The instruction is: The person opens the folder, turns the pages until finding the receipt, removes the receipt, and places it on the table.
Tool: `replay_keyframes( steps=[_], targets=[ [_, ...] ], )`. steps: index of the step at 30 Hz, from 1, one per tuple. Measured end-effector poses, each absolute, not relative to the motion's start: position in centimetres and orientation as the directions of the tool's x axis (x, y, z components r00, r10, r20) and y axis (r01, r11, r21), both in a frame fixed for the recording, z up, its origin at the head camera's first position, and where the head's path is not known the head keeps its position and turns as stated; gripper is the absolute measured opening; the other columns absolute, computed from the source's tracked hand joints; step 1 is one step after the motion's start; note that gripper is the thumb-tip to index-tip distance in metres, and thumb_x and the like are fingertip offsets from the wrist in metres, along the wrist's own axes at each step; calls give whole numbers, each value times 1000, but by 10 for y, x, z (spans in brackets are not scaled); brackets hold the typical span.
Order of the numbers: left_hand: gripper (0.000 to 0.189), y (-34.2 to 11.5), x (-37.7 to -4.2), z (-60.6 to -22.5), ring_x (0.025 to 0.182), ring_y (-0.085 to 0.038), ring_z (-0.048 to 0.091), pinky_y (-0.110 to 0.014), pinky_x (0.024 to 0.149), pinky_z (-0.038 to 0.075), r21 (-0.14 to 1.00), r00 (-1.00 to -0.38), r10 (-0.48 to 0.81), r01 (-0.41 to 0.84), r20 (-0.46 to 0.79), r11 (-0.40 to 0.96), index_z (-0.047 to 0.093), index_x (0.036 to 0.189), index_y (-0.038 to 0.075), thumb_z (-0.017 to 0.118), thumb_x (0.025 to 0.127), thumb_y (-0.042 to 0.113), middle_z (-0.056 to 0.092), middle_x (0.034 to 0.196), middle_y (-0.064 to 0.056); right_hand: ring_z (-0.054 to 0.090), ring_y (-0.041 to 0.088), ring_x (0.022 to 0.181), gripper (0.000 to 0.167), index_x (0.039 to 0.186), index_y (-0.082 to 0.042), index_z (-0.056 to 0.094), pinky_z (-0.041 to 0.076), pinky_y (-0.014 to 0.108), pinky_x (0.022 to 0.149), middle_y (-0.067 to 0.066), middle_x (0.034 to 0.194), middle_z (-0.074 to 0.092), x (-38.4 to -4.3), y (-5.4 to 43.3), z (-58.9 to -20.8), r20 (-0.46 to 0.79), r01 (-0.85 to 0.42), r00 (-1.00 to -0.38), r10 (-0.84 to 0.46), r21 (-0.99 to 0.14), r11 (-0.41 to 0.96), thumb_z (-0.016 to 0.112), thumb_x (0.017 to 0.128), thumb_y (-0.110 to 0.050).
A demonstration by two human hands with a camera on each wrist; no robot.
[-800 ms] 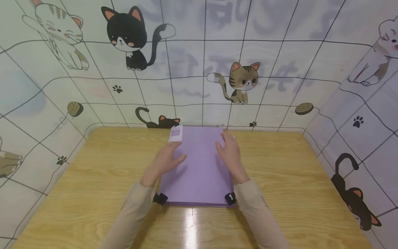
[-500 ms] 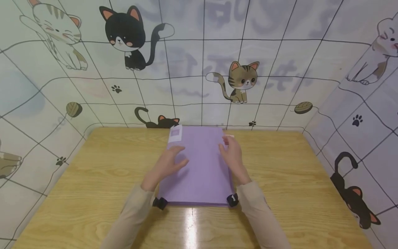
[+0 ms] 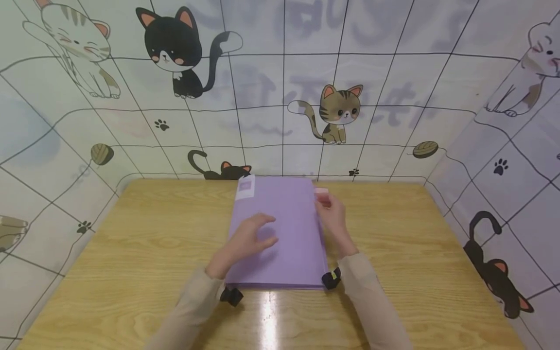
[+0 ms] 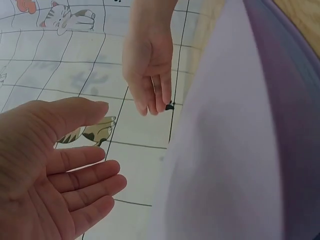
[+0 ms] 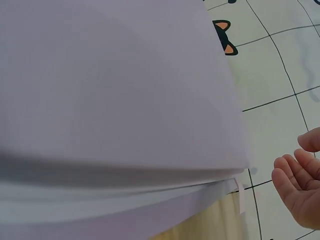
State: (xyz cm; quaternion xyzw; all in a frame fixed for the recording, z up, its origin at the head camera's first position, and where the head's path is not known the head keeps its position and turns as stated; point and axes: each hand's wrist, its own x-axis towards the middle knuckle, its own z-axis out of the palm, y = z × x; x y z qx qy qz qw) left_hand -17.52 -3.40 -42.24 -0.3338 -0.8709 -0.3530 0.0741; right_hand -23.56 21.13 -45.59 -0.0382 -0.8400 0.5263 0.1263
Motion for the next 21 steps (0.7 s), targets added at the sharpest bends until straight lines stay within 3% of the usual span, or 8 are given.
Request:
replay_keyframes(
  steps=[7, 14, 21],
  targets=[
    [44, -21, -169, -425, 106, -29, 57, -38, 92, 45, 575, -754, 563, 640, 339, 510, 60, 112, -5, 74, 77, 15, 62, 112, -16, 54, 2, 77, 22, 107, 6, 61, 46, 13, 69, 16, 99, 64, -240, 218, -463, 88, -14, -969, 231, -952, 305, 61, 88, -4],
    [43, -9, -162, -430, 105, -27, 58, -35, 92, 45, 593, -728, 601, 655, 331, 468, 60, 111, -6, 75, 74, 12, 62, 110, -15, 55, 0, 79, 29, 114, 8, 57, 48, 17, 76, 2, 94, 61, -240, 220, -463, -6, 51, -976, 216, -978, 204, 60, 89, -5],
    [48, 5, -153, -436, 102, -25, 58, -30, 91, 45, 572, -702, 647, 674, 297, 468, 59, 113, -4, 77, 73, 16, 62, 109, -14, 57, 0, 79, 33, 118, 12, 53, 50, 17, 78, -1, 91, 61, -239, 221, -463, -49, 69, -981, 190, -992, 103, 59, 90, -4]
  ],
)
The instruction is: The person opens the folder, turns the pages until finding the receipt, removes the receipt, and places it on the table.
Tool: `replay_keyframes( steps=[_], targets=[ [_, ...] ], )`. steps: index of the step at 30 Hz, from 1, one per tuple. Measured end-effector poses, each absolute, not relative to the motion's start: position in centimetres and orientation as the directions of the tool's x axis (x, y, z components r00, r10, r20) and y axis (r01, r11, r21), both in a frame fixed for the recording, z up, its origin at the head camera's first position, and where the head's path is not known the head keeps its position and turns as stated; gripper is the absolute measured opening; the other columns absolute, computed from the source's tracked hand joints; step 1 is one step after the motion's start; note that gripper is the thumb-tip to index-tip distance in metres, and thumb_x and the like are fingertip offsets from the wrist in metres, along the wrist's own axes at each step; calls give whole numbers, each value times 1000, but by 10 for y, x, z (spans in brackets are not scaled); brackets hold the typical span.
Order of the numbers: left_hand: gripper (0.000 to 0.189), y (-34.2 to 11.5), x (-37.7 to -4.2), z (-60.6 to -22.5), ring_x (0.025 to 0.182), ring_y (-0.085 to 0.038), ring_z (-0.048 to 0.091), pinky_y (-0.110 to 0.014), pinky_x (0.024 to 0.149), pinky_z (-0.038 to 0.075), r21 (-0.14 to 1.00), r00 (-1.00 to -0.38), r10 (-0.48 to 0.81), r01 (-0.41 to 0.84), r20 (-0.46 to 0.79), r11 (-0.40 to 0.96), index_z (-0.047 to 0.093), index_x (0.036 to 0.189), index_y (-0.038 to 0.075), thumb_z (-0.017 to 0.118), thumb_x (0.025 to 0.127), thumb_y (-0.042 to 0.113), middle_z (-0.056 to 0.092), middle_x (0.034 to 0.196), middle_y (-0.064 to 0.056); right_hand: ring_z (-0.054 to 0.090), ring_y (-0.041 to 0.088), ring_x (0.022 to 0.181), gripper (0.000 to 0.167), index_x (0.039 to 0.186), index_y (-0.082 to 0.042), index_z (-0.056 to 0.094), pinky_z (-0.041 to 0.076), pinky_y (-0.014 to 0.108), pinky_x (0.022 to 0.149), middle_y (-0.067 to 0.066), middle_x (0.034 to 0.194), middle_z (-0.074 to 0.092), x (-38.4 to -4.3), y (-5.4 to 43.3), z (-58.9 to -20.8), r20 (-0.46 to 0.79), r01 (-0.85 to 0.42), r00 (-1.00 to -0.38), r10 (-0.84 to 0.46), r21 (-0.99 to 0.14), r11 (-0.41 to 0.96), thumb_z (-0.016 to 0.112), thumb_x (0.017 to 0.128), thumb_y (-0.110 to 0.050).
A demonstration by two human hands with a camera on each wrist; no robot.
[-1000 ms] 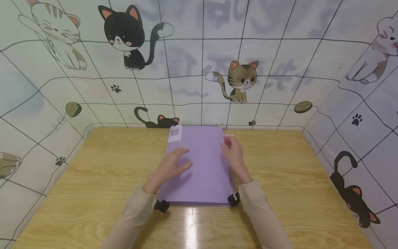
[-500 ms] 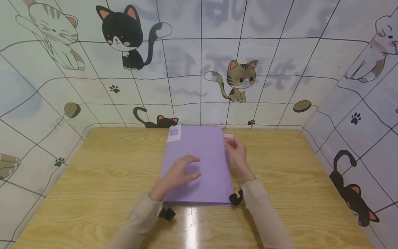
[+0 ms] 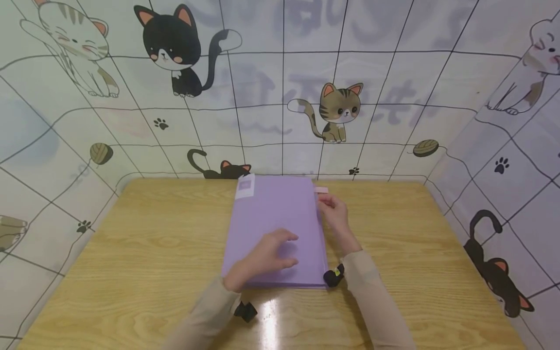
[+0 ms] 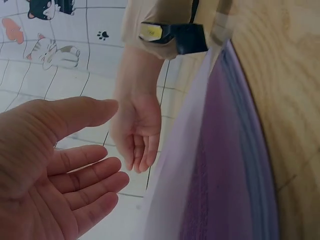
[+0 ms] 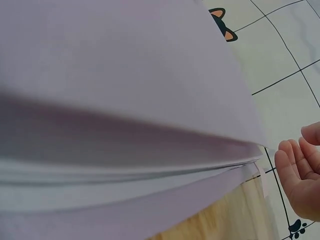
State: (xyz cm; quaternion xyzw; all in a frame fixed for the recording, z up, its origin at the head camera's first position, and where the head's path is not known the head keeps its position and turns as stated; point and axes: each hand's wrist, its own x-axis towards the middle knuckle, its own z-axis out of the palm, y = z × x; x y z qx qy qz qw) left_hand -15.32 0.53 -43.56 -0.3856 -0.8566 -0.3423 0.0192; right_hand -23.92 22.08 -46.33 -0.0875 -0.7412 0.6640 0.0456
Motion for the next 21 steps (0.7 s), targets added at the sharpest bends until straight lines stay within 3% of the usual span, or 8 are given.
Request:
replay_keyframes(
  steps=[10, 21],
  targets=[
    [62, 26, -138, -442, 110, -20, 49, -22, 95, 40, 492, -713, 680, 661, 174, 567, 55, 118, 2, 82, 68, 28, 53, 114, -7, 60, 4, 82, 36, 118, 13, 52, 50, 17, 78, -2, 92, 63, -240, 224, -466, -47, 61, -982, 184, -996, 72, 61, 88, -4],
    [67, 40, -128, -451, 102, -16, 47, -18, 91, 41, 366, -704, 694, 693, 154, 621, 55, 113, 2, 86, 60, 30, 50, 107, -4, 61, 8, 83, 34, 116, 15, 51, 51, 27, 84, 0, 91, 63, -238, 227, -467, -57, 63, -984, 172, -997, 35, 60, 88, -2]
  ],
)
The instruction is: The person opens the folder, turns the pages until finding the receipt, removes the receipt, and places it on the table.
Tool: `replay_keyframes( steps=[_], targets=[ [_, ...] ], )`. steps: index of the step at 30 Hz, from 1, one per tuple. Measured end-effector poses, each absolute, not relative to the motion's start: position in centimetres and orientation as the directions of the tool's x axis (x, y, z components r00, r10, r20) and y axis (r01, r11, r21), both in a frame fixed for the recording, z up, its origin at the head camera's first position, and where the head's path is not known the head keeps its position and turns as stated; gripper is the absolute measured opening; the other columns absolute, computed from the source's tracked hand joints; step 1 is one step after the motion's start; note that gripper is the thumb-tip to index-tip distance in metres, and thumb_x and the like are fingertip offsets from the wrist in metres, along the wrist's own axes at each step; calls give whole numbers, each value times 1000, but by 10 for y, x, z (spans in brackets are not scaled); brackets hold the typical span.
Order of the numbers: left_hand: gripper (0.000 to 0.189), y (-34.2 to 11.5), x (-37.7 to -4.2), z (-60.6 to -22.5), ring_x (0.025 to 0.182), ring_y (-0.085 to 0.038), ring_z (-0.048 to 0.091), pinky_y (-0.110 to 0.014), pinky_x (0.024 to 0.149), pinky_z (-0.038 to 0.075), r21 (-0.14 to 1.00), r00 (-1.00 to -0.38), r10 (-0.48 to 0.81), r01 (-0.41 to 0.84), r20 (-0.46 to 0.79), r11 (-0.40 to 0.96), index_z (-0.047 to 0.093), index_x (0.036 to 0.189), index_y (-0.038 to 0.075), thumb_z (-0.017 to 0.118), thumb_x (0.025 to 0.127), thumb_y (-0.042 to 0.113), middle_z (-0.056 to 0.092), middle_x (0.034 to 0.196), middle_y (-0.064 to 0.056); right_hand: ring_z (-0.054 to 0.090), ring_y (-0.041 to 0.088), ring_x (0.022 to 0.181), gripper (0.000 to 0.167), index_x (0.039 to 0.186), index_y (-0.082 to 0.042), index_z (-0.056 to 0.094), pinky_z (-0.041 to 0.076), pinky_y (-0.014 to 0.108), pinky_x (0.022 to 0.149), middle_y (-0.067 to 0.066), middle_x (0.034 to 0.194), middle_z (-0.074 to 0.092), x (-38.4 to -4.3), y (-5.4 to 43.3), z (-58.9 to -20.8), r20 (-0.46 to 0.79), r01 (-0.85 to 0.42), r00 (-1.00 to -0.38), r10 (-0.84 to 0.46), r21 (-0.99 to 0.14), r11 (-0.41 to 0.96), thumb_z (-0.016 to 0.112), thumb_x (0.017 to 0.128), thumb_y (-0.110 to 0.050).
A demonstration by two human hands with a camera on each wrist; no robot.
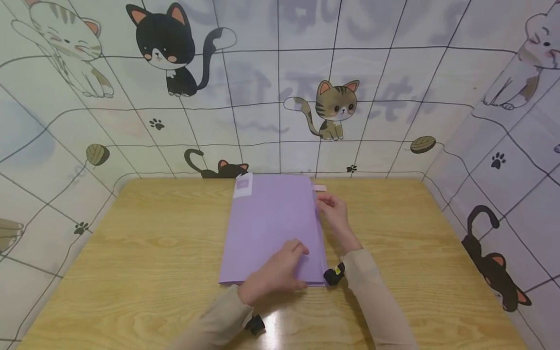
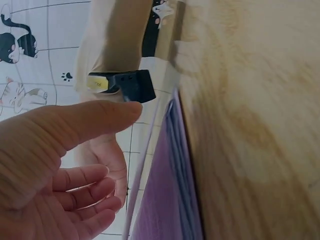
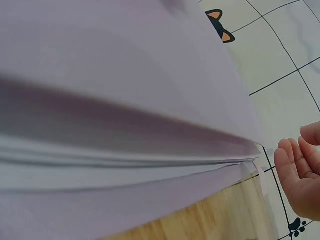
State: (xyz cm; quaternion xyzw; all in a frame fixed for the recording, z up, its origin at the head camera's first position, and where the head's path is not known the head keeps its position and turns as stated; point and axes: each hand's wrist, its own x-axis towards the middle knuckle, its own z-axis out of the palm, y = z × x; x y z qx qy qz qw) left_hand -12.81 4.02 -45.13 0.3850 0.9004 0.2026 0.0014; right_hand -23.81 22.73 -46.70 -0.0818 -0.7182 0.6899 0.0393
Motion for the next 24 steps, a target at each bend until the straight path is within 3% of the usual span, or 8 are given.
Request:
replay_keyframes(
  steps=[7, 17, 24],
  targets=[
    [67, 46, -123, -457, 96, -17, 47, -21, 88, 42, 258, -695, 699, 716, 170, 649, 56, 112, 3, 85, 58, 29, 50, 104, -4, 59, 1, 80, 35, 120, 13, 51, 50, 29, 87, -4, 90, 62, -236, 228, -464, -80, 92, -981, 176, -994, 61, 59, 89, -2],
    [53, 51, -120, -461, 84, -15, 43, -22, 75, 42, 116, -681, 705, 730, 198, 673, 55, 101, 5, 80, 57, 21, 45, 93, -2, 60, 1, 81, 35, 120, 15, 49, 47, 31, 91, -2, 91, 62, -235, 228, -464, -86, 91, -984, 159, -995, 28, 58, 90, -1],
    [50, 52, -117, -460, 83, -15, 43, -21, 72, 43, 94, -683, 700, 727, 210, 681, 55, 99, 5, 79, 59, 21, 45, 91, -2, 60, 0, 80, 34, 118, 16, 49, 48, 31, 90, -3, 89, 62, -235, 230, -465, -74, 82, -984, 162, -996, 39, 58, 90, -1]
  ],
)
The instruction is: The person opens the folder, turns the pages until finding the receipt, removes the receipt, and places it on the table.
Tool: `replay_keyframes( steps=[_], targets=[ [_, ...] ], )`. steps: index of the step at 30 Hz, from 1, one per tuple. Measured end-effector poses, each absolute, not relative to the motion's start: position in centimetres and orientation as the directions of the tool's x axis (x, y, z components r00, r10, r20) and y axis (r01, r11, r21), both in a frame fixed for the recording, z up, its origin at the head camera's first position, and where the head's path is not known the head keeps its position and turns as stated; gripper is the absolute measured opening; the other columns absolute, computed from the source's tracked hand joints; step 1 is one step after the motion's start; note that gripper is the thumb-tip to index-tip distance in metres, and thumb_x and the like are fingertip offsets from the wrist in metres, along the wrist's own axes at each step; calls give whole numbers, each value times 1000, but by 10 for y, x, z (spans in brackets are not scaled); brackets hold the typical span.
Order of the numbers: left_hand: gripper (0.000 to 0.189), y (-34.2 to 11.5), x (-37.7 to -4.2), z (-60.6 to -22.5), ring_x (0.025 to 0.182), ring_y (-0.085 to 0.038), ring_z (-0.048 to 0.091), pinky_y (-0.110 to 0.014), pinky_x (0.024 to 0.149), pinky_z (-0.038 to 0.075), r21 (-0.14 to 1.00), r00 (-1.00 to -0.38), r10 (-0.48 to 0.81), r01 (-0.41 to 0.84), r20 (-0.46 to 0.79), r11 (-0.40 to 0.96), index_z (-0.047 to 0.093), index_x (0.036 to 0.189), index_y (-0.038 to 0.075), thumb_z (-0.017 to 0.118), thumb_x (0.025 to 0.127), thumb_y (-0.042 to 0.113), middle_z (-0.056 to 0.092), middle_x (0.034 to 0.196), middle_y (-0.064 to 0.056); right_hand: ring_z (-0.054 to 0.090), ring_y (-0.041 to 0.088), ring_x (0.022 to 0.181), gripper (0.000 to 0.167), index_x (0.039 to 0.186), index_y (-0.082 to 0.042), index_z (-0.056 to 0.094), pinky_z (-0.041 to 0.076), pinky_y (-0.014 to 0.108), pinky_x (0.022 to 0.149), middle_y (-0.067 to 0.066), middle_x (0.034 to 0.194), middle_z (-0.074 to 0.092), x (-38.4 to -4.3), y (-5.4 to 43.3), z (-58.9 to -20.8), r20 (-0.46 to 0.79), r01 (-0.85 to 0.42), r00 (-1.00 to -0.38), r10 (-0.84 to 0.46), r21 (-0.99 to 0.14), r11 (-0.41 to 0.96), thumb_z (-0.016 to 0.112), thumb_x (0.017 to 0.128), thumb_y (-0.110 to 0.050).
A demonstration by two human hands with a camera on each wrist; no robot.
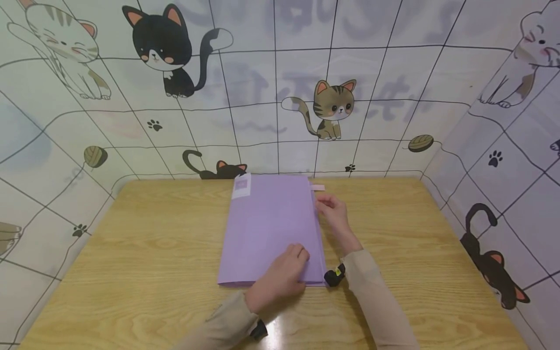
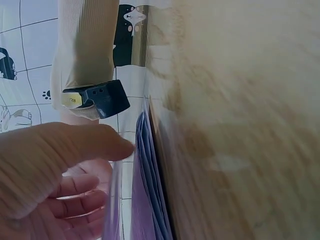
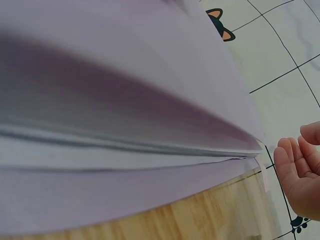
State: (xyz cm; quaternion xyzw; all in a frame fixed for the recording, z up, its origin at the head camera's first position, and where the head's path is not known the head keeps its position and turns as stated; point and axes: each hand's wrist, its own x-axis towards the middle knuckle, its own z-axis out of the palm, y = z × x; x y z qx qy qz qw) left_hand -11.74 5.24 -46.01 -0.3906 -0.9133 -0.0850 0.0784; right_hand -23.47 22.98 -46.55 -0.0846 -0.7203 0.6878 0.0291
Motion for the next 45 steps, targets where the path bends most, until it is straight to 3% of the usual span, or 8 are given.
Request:
replay_keyframes(
  steps=[7, 16, 21, 27, 35, 40, 45],
  targets=[
    [37, 51, -112, -458, 78, -13, 46, -17, 60, 45, 76, -657, 686, 738, 313, 671, 60, 93, 6, 74, 62, 19, 49, 86, -1, 61, 5, 83, 35, 120, 14, 48, 44, 37, 96, 3, 96, 62, -235, 233, -463, -108, 108, -979, 173, -994, -11, 56, 91, -4],
    [22, 43, -107, -453, 72, -14, 47, -17, 52, 43, 66, -563, 640, 775, 523, 628, 58, 76, 10, 71, 59, 16, 50, 78, 0, 63, 5, 82, 30, 116, 15, 48, 47, 33, 92, -5, 85, 65, -234, 238, -465, -110, 99, -981, 162, -992, -77, 55, 92, -2],
    [21, 39, -106, -447, 77, -15, 51, -18, 55, 47, 108, -541, 596, 787, 593, 608, 61, 77, 8, 70, 60, 15, 53, 82, -1, 63, 5, 81, 32, 117, 18, 47, 49, 31, 89, -4, 85, 65, -234, 238, -470, -89, 84, -987, 137, -996, -43, 55, 91, 0],
    [27, 31, -105, -434, 85, -15, 55, -17, 60, 50, 164, -533, 540, 793, 652, 586, 64, 85, 6, 72, 60, 13, 57, 88, -2, 61, 1, 73, 30, 114, 18, 51, 51, 17, 72, -12, 76, 63, -235, 232, -476, -40, 45, -992, 121, -998, 36, 56, 89, 2],
    [27, 21, -105, -421, 85, -17, 56, -17, 63, 51, 220, -509, 465, 810, 724, 543, 63, 85, 5, 69, 58, 9, 58, 89, -4, 58, 5, 68, 18, 103, 11, 57, 49, 19, 63, -9, 75, 62, -234, 221, -479, -35, 43, -994, 100, -997, 70, 55, 88, 3],
    [27, 16, -107, -417, 84, -16, 57, -16, 70, 50, 211, -470, 429, 825, 771, 524, 62, 85, 4, 67, 59, 7, 57, 88, -4, 57, 6, 68, 15, 99, 11, 57, 49, 21, 61, -7, 76, 61, -231, 214, -481, -27, 31, -997, 69, -997, 66, 54, 85, 7],
    [29, 10, -107, -410, 84, -16, 58, -15, 74, 49, 214, -432, 393, 846, 812, 488, 63, 87, 2, 65, 58, 3, 58, 89, -4, 55, 7, 71, 18, 100, 15, 56, 47, 20, 63, 3, 83, 64, -229, 206, -483, -6, 16, -998, 63, -989, 149, 54, 83, 8]
  ],
)
